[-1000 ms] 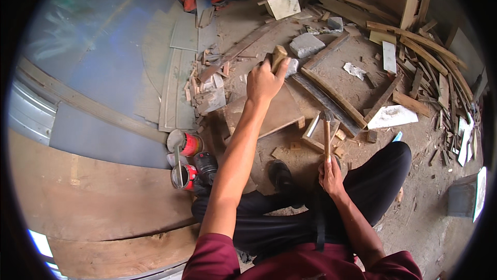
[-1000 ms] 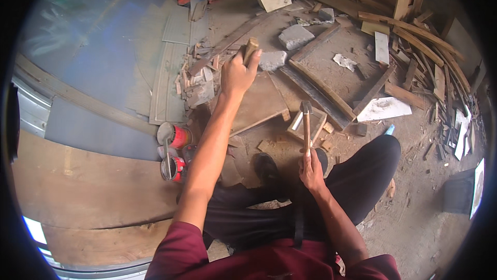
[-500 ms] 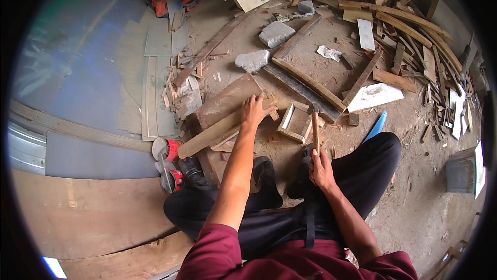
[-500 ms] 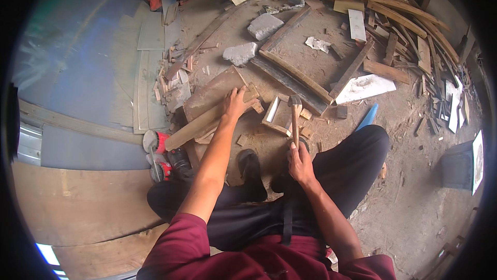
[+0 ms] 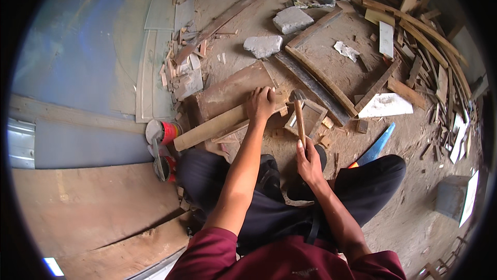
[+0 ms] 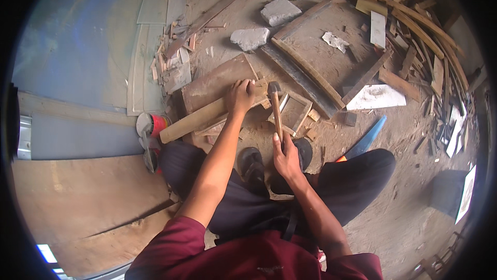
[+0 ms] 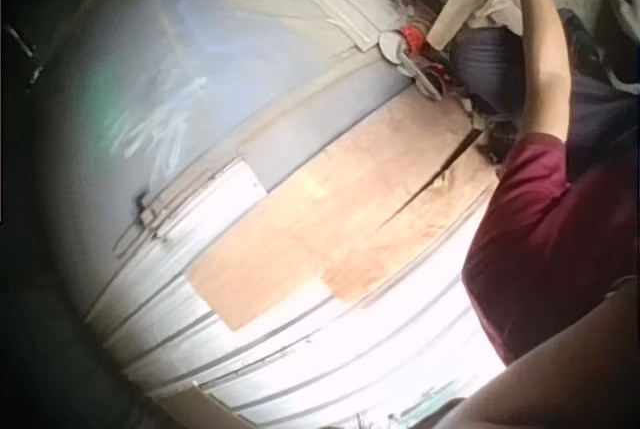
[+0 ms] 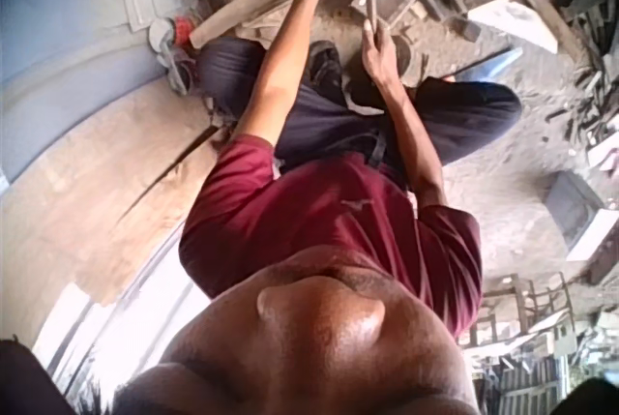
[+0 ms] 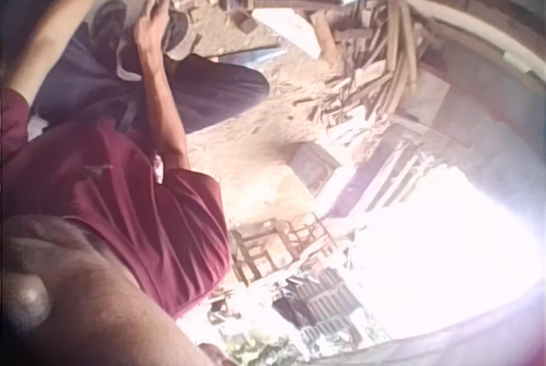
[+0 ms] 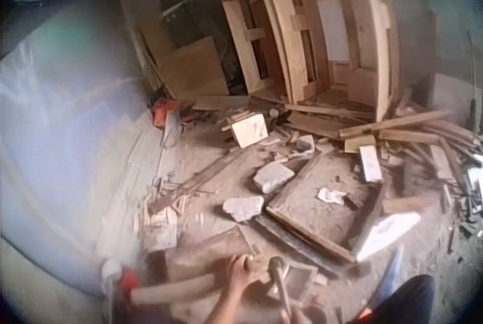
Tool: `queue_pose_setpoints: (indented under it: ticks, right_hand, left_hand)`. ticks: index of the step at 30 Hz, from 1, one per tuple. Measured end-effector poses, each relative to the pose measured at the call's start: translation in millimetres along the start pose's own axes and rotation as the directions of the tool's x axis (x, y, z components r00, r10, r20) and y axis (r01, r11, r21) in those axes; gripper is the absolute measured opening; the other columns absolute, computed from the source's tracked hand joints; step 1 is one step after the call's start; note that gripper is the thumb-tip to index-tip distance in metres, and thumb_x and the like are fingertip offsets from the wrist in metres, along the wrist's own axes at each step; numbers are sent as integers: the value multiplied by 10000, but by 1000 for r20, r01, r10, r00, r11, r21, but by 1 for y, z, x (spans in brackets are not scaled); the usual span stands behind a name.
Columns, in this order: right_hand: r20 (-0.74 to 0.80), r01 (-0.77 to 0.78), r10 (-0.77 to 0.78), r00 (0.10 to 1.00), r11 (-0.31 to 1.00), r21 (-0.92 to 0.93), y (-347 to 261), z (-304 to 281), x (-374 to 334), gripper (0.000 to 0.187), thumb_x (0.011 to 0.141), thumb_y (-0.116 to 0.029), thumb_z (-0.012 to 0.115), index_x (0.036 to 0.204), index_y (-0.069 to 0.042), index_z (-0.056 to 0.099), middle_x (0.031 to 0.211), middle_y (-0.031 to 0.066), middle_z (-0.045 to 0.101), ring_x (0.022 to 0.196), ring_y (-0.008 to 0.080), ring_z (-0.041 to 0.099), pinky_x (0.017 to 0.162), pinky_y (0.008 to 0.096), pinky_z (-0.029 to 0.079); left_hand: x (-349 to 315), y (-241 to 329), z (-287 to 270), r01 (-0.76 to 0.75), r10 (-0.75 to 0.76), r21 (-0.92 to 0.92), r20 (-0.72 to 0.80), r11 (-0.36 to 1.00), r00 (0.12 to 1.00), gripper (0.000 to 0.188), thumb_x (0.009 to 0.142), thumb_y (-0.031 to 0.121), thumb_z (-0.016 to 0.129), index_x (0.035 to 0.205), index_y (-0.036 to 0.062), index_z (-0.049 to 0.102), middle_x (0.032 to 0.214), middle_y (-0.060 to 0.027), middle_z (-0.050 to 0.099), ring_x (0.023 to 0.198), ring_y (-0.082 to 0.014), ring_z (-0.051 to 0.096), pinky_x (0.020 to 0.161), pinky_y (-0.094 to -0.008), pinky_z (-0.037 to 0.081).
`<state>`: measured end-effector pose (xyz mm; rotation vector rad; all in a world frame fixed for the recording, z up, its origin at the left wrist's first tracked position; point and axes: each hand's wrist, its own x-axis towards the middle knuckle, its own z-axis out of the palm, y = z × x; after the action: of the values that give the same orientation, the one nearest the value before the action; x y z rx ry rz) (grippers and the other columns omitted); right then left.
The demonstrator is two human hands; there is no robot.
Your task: The person sits on the floor and uses a hammer to drive nails into a wooden plank. They repeatedly pick up nails, position them on the wood, and hammer them in, occasionally adjusting the plank's position.
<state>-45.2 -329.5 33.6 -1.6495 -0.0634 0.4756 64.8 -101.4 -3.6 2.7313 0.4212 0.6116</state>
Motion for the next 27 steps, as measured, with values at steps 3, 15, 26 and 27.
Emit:
queue_pose_setpoints:
  ticks: [3, 15, 26, 27]
  right_hand:
    - [32, 7, -10, 999, 995, 97, -19, 10, 14, 386, 1056, -417, 397, 1161, -62, 509, 642, -43, 373, 459, 55, 334, 406, 227, 309]
    - [151, -376, 354, 923, 914, 155, -26, -4, 32, 464, 1060, -430, 345, 863, -44, 511, 599, -23, 411, 510, 82, 408, 461, 275, 333]
    - [-126, -229, 206, 970, 950, -213, 24, -20, -23, 491, 1043, -444, 399, 861, -10, 539, 642, 42, 492, 571, 124, 482, 500, 324, 387]
    - [-89, -180, 166, 982, 965, -192, 4, -12, -19, 495, 1044, -445, 391, 866, -8, 541, 640, 48, 498, 564, 130, 490, 502, 324, 392]
  left_hand:
    - [2, 3, 4, 30, -30, 42, -3, 999, 1000, 315, 955, 335, 517, 837, 79, 657, 894, -148, 645, 880, -346, 609, 816, -468, 472]
    - [-6, -6, 2, 5, -1, 33, -107, 999, 994, 223, 929, 221, 558, 816, 49, 643, 850, -127, 609, 872, -310, 601, 791, -436, 478]
    - [-2, -5, 5, 20, -13, 66, -97, 998, 995, 244, 942, 235, 541, 822, 48, 644, 861, -126, 614, 874, -300, 607, 795, -431, 485]
    - [-3, -6, 6, 25, -19, 55, -106, 998, 994, 256, 947, 241, 530, 826, 47, 645, 862, -129, 617, 887, -303, 608, 805, -432, 487]
